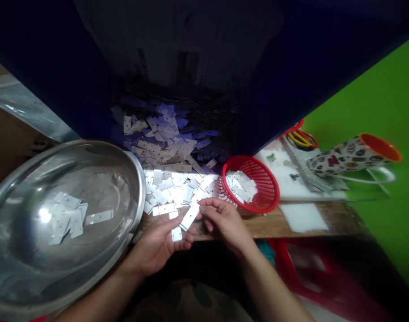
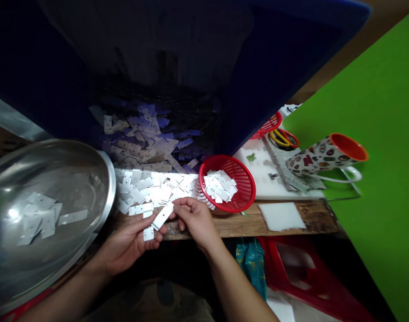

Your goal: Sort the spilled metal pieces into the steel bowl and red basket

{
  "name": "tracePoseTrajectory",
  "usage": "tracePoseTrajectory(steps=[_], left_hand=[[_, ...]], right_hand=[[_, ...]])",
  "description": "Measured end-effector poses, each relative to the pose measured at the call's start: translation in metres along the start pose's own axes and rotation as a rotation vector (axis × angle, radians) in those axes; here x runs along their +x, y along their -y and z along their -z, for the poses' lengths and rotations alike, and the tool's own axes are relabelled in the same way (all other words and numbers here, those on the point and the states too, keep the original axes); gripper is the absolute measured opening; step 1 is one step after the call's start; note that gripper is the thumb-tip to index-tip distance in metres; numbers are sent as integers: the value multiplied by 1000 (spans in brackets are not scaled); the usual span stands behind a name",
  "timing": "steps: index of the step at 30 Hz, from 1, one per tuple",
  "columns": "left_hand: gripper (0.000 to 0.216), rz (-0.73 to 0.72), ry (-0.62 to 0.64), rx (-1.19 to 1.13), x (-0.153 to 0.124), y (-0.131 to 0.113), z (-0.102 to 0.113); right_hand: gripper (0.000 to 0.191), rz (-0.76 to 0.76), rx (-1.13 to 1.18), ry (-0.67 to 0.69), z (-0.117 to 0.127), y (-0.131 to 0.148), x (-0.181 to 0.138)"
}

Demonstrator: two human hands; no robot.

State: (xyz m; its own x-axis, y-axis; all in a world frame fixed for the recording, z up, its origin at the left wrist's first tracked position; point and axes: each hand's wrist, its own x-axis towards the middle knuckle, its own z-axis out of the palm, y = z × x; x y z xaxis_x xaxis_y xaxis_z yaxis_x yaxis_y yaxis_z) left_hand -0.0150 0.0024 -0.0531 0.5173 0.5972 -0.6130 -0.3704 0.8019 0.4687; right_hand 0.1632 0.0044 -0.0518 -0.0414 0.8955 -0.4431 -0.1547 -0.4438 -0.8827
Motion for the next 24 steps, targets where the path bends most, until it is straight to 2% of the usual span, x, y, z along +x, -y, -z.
tracePoseTrajectory(steps=[9,13,16,20,24], left_hand=[[35,4,2,8,2,2,3],[52,53,63,-179,1,-3,7],[48,72,88,-278,2,-8,10],[47,88,117,-343,6,-8,11],[49,82,134,-383,7,-4,9]], right_hand=[[24,9,33,17,2,-3,-1],[21,144,73,-85,5,0,-9],[22,195,61,-119,7,3,-20],[17,265,-58,-89,6,4,-35],[8,387,-311,-110,3,-5,-42]])
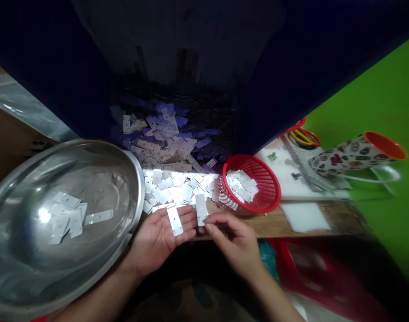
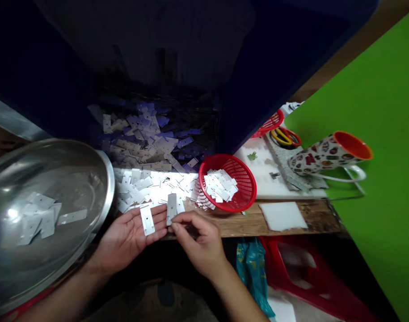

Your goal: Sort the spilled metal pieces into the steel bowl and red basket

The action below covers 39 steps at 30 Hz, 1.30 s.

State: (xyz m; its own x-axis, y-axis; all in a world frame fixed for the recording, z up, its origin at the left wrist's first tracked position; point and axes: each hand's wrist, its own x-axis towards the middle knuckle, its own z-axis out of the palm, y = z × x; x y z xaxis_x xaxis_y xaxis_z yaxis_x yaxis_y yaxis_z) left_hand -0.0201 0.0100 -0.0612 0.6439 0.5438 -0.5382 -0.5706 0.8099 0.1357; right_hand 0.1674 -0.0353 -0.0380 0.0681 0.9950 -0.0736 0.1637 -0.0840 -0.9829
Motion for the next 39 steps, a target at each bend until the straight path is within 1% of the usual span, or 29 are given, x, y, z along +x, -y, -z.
tracePoseTrajectory(steps=[2,3,8,11,17,23,27,30,32,34,37,39], left_hand=[[48,-15,47,-16,0,1,-2],[48,-19,71,-22,-1,1,-3],[49,6,147,-58,-3,0,-9],[54,-2,198,-95,-3,-1,-10],[62,28,258,-125,-1,-1,-5],[60,14,277,-142,0,0,-3],[63,24,299,-135,2,0,0],[66,37,317,-138,2,0,2],[69,38,315,-144,2,0,2],[68,27,292,-152,2,0,1],[61,-1,264,-157,1,0,0],[59,-12,266,-151,0,0,-1]], right_hand=[[8,18,-55,13,-4,-4,-2],[8,0,-40,26,-6,-7,-2],[20,-221,262,69,-15,-14,0],[26,-298,359,73,-17,-18,1],[27,-325,404,81,-17,-22,1],[29,-358,425,78,-17,-20,2],[29,-340,412,80,-17,-22,2],[26,-275,354,67,-18,-25,1],[21,-172,226,42,-17,-28,0],[18,12,-6,17,-15,-28,-1],[30,324,-394,15,-12,-27,-2],[35,437,-571,29,-10,-27,-3]])
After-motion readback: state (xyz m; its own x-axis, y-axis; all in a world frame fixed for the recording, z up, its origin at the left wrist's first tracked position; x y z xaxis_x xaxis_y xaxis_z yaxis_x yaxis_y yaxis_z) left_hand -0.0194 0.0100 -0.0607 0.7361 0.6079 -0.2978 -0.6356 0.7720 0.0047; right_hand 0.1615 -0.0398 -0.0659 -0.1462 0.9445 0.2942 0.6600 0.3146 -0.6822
